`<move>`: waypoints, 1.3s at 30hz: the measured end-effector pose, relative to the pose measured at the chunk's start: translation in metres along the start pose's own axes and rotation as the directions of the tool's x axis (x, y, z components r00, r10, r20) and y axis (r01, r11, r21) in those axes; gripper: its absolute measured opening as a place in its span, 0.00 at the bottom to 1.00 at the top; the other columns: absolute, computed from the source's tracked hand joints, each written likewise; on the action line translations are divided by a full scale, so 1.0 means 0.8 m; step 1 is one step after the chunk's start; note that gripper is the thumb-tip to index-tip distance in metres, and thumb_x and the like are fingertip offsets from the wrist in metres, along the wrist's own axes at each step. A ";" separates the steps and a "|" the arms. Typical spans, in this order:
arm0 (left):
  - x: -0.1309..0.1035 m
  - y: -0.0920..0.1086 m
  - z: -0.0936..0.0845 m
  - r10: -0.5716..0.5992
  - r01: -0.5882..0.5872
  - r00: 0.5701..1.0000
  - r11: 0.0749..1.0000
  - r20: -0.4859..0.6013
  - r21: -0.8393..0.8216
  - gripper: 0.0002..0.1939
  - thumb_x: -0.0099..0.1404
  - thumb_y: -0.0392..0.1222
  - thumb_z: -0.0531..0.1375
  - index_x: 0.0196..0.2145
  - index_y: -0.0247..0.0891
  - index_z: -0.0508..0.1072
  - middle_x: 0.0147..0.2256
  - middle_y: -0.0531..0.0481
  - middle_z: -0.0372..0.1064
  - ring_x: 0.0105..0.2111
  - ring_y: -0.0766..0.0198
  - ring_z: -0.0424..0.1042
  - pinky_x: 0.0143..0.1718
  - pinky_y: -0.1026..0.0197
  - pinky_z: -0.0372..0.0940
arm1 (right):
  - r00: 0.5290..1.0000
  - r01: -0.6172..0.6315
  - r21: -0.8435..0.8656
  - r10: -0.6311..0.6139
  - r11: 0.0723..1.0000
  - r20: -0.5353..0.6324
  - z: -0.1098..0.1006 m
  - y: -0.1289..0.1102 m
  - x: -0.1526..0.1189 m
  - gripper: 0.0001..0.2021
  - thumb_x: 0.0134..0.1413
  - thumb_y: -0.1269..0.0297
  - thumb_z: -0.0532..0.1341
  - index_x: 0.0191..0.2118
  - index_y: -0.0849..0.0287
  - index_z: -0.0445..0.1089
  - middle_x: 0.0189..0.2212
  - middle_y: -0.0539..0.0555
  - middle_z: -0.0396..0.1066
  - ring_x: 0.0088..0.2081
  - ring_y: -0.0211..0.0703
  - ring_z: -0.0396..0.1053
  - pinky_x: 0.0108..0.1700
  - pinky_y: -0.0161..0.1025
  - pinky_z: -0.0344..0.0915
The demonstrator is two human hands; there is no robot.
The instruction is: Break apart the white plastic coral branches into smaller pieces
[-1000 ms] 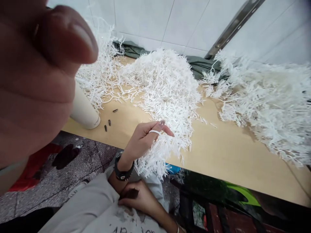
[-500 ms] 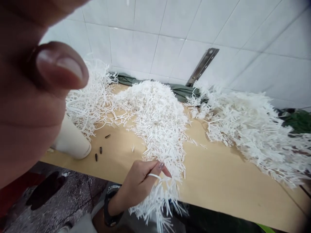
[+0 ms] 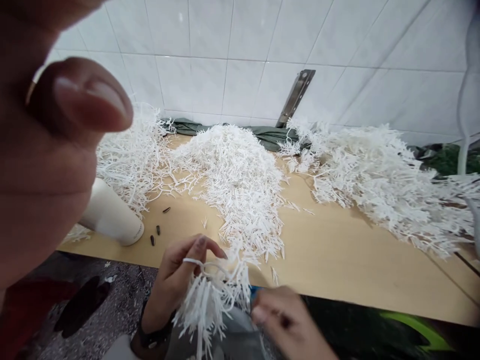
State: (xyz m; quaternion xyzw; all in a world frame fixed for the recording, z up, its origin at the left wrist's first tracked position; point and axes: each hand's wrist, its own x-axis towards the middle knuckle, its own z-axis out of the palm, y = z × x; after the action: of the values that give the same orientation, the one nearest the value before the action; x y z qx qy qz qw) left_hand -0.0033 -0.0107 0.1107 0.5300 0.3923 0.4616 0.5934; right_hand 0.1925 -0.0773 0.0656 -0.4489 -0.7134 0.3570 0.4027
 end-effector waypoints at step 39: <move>0.006 -0.043 0.027 0.214 -0.092 0.960 0.853 0.184 -0.514 0.29 0.69 0.56 0.48 0.22 0.36 0.76 0.15 0.52 0.58 0.16 0.72 0.54 0.18 0.67 0.51 | 0.805 -0.001 0.410 0.244 0.912 -0.541 0.000 -0.022 0.037 0.14 0.52 0.55 0.62 0.23 0.58 0.73 0.22 0.51 0.71 0.26 0.39 0.67 0.28 0.35 0.62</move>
State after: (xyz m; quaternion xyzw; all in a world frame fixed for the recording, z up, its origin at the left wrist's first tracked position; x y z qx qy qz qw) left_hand 0.0227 -0.0125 0.0797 0.4381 0.1428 0.5277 0.7136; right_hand 0.1785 -0.0561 0.0887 -0.4927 -0.4392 0.3631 0.6576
